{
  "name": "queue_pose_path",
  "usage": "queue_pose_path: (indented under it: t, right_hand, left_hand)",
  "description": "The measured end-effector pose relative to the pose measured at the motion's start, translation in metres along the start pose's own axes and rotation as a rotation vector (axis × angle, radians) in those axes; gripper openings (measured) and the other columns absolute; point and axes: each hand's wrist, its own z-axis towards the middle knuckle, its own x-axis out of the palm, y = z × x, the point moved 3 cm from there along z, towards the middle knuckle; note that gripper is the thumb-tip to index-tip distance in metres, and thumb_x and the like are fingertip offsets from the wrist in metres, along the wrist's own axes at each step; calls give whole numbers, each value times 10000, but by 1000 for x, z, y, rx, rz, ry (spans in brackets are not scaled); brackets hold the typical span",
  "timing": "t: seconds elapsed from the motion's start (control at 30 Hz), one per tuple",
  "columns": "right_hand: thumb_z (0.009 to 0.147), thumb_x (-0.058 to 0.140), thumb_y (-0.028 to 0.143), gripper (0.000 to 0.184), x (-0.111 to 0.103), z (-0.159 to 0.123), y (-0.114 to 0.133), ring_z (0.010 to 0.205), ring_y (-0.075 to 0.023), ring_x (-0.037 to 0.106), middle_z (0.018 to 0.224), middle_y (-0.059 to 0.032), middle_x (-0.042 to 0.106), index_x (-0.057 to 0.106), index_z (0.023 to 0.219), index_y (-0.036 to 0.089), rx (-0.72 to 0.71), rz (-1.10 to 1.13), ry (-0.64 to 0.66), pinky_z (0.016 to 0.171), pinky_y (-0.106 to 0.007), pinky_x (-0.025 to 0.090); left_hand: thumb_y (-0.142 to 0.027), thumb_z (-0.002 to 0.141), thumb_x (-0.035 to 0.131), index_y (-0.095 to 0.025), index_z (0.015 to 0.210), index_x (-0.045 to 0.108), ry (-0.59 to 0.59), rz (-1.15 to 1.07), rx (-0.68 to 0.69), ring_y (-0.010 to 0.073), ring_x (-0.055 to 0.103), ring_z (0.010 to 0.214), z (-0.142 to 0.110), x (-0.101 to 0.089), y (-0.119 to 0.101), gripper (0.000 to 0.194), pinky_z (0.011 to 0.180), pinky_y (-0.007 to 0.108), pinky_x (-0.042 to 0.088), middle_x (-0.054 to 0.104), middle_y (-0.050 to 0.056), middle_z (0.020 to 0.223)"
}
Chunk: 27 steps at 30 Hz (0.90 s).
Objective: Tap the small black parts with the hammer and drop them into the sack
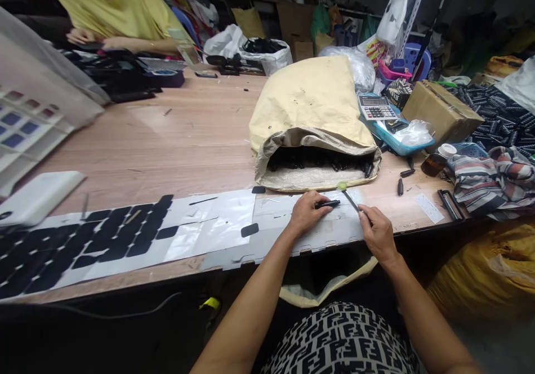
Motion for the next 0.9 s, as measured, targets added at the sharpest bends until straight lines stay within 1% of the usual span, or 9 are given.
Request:
queue_pose_path:
  t: [0.1,0.17,0.27,0.4,0.53,0.67,0.73,0.83,0.9]
  right_hand:
    - [996,488,295,282,4,-9,17,902,-172,680,971,-59,720,701,1160,211,-10,104,69,836,-287,540]
    - [992,491,286,280,8,-14,21,892,-172,681,956,-60,722,704,1157,208,-18,83,86,835,-287,542]
    - [986,489,272,282,12,-16,20,871,-176,682,935,-62,722,709,1148,201,-7,8,84,829,-292,539]
    - [983,492,274,280,9,-13,18,875,-178,684,929,-62,719,712,1136,196,20,29,80,819,-289,542]
    - [981,496,287,282,3,-10,17,923,-185,688,975,-68,724,708,1142,195,49,54,58,864,-302,538]
    - [975,500,300,278,3,-12,10,929,-193,692,984,-58,731,715,1128,213,99,26,111,847,-309,539]
    - [974,502,307,276,4,-11,7,942,-193,692,996,-56,733,715,1125,217,111,24,115,852,-308,536]
    - [979,496,311,283,3,-5,1,942,-187,682,1008,-57,726,708,1138,210,107,-6,60,847,-295,525]
    - [985,482,305,291,3,1,-5,919,-186,664,984,-61,715,704,1146,205,87,-93,8,822,-288,509]
  left_hand:
    - [-279,805,729,-231,882,731,0,15,-15,195,565,883,0,0,-1,90,798,322,441,616,9,860]
    - [-271,812,717,-224,794,704,2,31,-16,188,550,855,0,0,-2,51,779,312,434,590,3,822]
    - [-259,813,712,-221,745,686,-2,30,-16,181,541,837,0,0,-4,82,771,308,428,574,-3,803]
    - [-256,802,731,-240,824,730,-10,18,-31,188,555,862,0,0,-3,28,781,314,434,598,0,825]
    - [-244,789,746,-251,935,761,-19,-7,-22,195,582,909,0,1,-2,147,819,325,450,643,8,881]
    - [-256,782,753,-253,950,767,-32,-7,-12,197,592,912,1,1,-1,168,821,330,461,659,10,890]
    - [-263,782,752,-253,953,767,-35,-6,-9,199,594,915,1,1,0,172,820,332,464,662,10,893]
    - [-272,782,750,-248,949,765,-29,3,-3,202,592,914,1,2,0,170,819,336,463,661,11,889]
    - [-272,778,749,-243,942,763,-28,7,-3,204,590,913,1,2,1,167,818,338,461,658,12,884]
